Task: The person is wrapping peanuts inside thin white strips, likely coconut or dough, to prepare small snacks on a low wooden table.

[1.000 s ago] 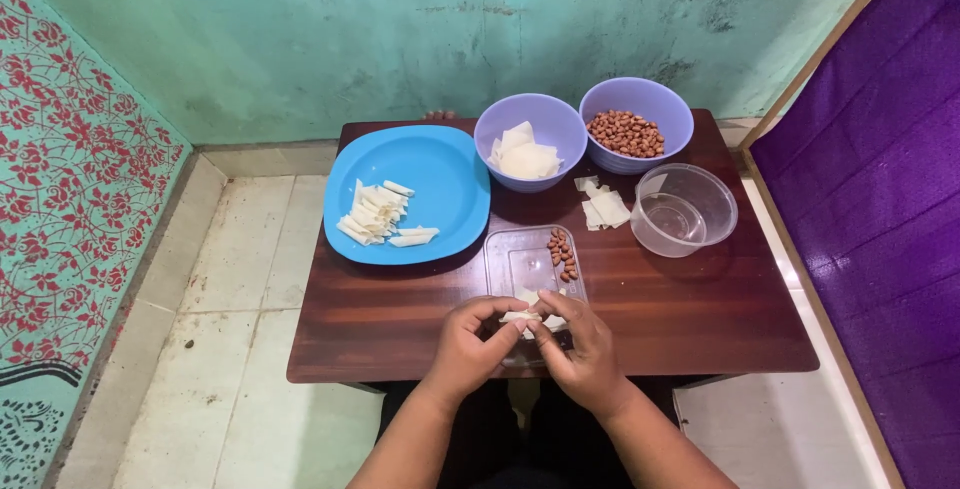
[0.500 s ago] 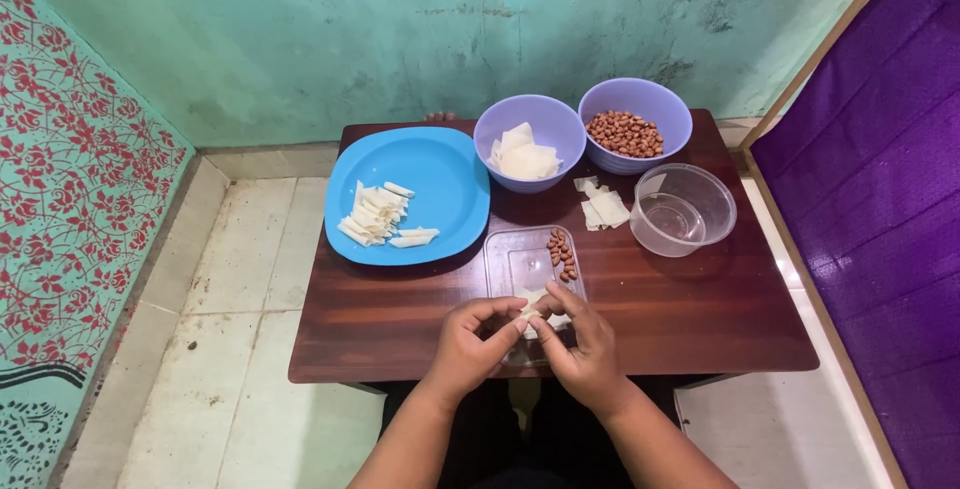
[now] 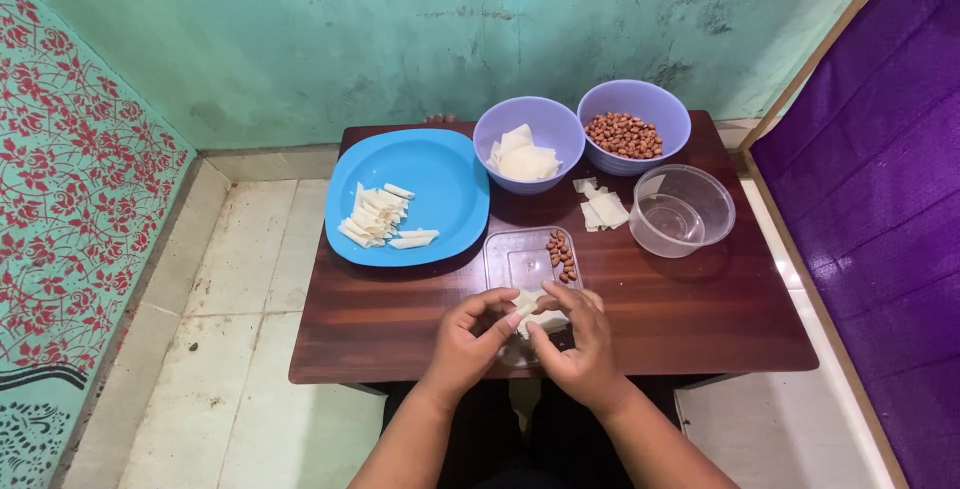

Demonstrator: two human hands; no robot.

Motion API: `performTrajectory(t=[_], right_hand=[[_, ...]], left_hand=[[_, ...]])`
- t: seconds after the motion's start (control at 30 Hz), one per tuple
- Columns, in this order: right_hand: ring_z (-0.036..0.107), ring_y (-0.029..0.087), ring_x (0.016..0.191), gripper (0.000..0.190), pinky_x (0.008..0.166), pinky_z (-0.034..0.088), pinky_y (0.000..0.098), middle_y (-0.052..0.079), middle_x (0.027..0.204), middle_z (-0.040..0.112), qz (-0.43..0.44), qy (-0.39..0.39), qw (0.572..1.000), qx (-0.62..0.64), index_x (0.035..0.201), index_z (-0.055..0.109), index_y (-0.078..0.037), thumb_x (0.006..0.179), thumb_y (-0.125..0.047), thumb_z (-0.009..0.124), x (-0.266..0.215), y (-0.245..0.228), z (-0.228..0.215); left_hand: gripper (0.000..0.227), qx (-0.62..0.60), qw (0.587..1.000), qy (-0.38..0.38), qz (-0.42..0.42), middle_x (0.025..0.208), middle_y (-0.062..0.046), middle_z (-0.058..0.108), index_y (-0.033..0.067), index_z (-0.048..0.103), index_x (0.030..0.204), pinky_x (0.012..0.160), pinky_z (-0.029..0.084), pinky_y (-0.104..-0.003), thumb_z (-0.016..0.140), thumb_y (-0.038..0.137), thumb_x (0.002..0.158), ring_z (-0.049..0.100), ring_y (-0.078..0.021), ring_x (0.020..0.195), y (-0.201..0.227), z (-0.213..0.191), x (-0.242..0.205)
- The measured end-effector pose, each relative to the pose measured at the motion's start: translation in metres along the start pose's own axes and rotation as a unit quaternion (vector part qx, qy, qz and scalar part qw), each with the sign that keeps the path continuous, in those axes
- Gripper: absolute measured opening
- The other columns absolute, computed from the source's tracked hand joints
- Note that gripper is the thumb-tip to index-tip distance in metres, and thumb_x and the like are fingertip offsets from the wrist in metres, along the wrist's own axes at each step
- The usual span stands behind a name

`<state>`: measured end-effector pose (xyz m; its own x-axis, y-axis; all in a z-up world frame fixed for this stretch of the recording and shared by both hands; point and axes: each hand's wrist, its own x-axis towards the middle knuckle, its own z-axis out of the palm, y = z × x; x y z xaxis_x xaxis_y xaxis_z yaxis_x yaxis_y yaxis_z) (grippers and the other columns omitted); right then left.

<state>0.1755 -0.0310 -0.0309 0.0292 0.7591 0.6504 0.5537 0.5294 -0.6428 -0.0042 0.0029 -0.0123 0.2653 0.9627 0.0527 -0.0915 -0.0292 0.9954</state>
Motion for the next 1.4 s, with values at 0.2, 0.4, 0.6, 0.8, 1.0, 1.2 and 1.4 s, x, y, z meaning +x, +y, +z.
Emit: performTrajectory(t=[0.2, 0.4, 0.6, 0.8, 1.0, 1.2, 1.4], right_hand=[[0.070, 0.019, 0.098, 0.055, 0.101, 0.044, 0.0416, 0.002, 0.105, 0.076, -0.015, 0.007, 1.000, 0.023, 0.139, 0.054, -0.011, 0.088, -0.012, 0.077, -0.001, 0.001, -0.001], [0.067, 0.020, 0.099, 0.054, 0.101, 0.047, 0.0390, 0.003, 0.104, 0.074, -0.003, 0.011, 0.999, 0.033, 0.139, 0.055, -0.012, 0.089, -0.012, 0.077, -0.001, 0.000, 0.000], [0.064, 0.021, 0.102, 0.053, 0.098, 0.050, 0.0383, 0.004, 0.105, 0.073, 0.031, -0.001, 0.999, 0.032, 0.139, 0.056, -0.013, 0.090, -0.016, 0.075, -0.004, 0.003, -0.001], [0.064, 0.027, 0.120, 0.038, 0.109, 0.045, 0.0441, 0.007, 0.126, 0.070, -0.001, -0.037, 0.999, 0.013, 0.130, 0.065, -0.013, 0.092, -0.015, 0.070, 0.007, -0.007, -0.006], [0.066, 0.024, 0.107, 0.035, 0.102, 0.045, 0.0429, 0.002, 0.110, 0.072, -0.055, -0.033, 0.998, 0.022, 0.129, 0.065, -0.017, 0.094, -0.013, 0.067, 0.006, -0.004, -0.004], [0.067, 0.023, 0.105, 0.039, 0.100, 0.043, 0.0407, 0.002, 0.109, 0.073, -0.054, -0.042, 0.997, -0.017, 0.128, 0.066, -0.017, 0.089, -0.010, 0.068, 0.008, -0.010, -0.005], [0.068, 0.021, 0.102, 0.043, 0.094, 0.039, 0.0390, -0.003, 0.106, 0.072, -0.093, -0.066, 0.989, -0.096, 0.130, 0.065, -0.023, 0.089, -0.013, 0.071, 0.008, -0.002, -0.008]], left_hand=[[0.034, 0.016, 0.999, -0.026, -0.017, 0.094, -0.001, 0.071, 0.0079, 0.077, 0.122, 0.077, 0.058, -0.025, 0.078, 0.014, 0.088, 0.066, -0.0100, 0.084, 0.000, -0.001, 0.000], [0.022, 0.054, 0.998, -0.003, -0.024, 0.099, -0.004, 0.081, 0.0059, 0.081, 0.104, 0.081, 0.063, -0.027, 0.080, 0.017, 0.085, 0.075, -0.0126, 0.089, -0.005, 0.002, 0.002], [0.021, 0.057, 0.998, 0.008, -0.030, 0.093, -0.003, 0.081, 0.0074, 0.081, 0.097, 0.077, 0.062, -0.026, 0.086, 0.019, 0.080, 0.074, -0.0108, 0.084, 0.004, 0.003, 0.000], [0.017, 0.056, 0.998, 0.001, -0.017, 0.095, -0.003, 0.081, 0.0077, 0.081, 0.100, 0.079, 0.062, -0.025, 0.080, 0.017, 0.085, 0.075, -0.0114, 0.086, -0.001, 0.002, 0.000], [0.015, 0.044, 0.998, 0.013, -0.048, 0.087, -0.002, 0.079, 0.0084, 0.080, 0.096, 0.072, 0.063, -0.026, 0.082, 0.017, 0.084, 0.073, -0.0104, 0.077, 0.007, 0.004, -0.003], [0.011, 0.060, 0.998, 0.008, -0.018, 0.080, -0.001, 0.076, 0.0081, 0.078, 0.095, 0.066, 0.060, -0.024, 0.080, 0.016, 0.086, 0.070, -0.0087, 0.070, 0.007, 0.005, -0.003], [0.009, 0.055, 0.998, 0.018, 0.006, 0.083, 0.000, 0.077, 0.0092, 0.079, 0.095, 0.063, 0.056, -0.023, 0.079, 0.013, 0.087, 0.066, -0.0066, 0.068, 0.001, 0.006, -0.002]])
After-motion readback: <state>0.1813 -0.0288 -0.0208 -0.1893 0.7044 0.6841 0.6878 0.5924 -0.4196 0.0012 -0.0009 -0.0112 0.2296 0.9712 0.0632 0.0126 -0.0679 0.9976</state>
